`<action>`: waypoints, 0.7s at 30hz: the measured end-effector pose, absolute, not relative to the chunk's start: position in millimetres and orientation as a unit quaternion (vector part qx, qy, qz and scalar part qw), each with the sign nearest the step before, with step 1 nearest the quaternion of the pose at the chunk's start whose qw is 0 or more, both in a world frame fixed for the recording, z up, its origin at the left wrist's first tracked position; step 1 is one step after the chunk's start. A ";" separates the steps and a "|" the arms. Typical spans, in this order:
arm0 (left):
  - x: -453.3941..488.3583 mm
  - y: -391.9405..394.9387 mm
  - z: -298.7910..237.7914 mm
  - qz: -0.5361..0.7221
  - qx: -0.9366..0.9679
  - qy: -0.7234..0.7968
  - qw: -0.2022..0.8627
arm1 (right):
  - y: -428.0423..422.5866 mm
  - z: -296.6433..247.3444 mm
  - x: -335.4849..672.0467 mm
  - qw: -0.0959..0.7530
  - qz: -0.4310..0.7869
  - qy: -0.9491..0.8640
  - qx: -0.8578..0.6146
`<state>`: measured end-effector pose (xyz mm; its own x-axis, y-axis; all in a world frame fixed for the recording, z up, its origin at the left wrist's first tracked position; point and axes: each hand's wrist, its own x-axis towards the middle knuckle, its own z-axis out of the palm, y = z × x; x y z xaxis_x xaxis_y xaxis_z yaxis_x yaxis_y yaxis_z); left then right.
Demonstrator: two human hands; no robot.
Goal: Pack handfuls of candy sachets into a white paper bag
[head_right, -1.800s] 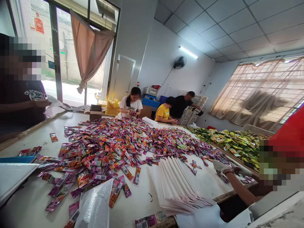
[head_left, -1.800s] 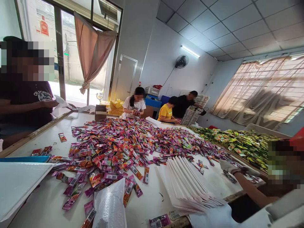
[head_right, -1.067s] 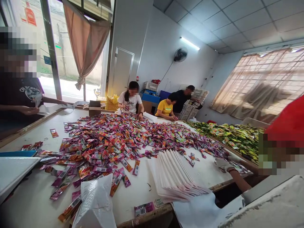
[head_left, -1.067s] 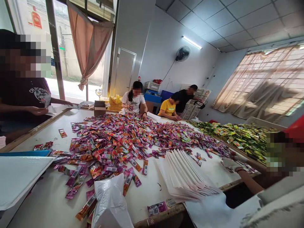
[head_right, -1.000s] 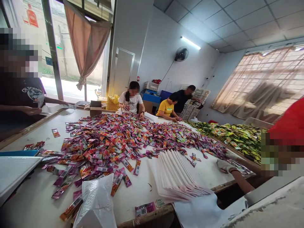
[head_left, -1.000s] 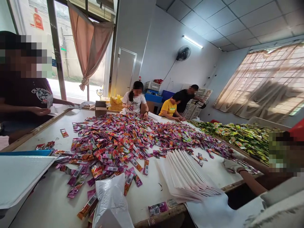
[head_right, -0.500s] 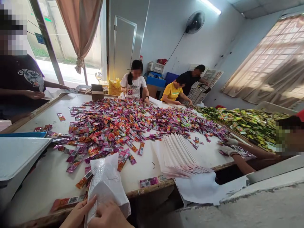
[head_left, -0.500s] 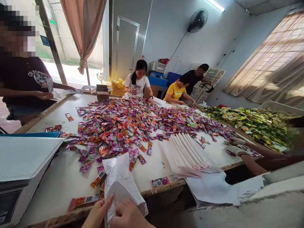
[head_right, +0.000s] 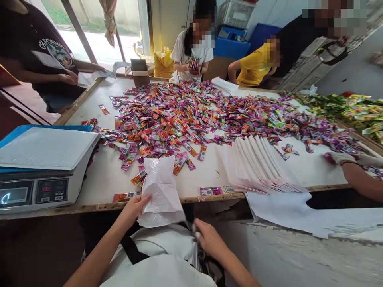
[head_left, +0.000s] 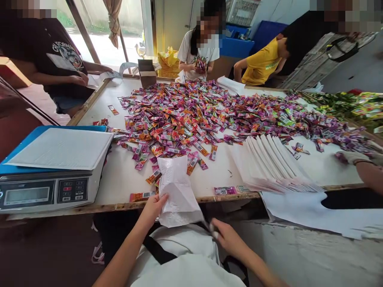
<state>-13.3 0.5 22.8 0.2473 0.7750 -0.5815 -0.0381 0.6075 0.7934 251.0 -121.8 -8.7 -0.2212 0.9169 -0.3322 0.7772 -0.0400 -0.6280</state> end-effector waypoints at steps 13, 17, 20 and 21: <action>-45.9 20.2 36.6 0.056 0.957 0.222 0.177 | -52.4 21.2 257.1 0.139 0.095 -0.837 -0.520; -44.4 13.4 3.4 0.077 0.968 0.190 0.147 | -25.7 7.2 243.2 0.125 0.122 -0.920 -0.350; -49.3 5.2 -5.5 0.141 0.957 0.205 0.152 | -25.8 -5.1 242.7 0.170 0.203 -0.900 -0.347; -50.3 2.8 -4.7 0.162 0.948 0.215 0.168 | -26.1 -6.1 242.8 0.193 0.239 -0.879 -0.364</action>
<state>-50.3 2.8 -4.7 0.8548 0.4629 0.2347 0.3541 -0.8508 0.3881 242.8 -26.1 -6.1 -0.6605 0.7324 0.1655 0.5481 0.6209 -0.5603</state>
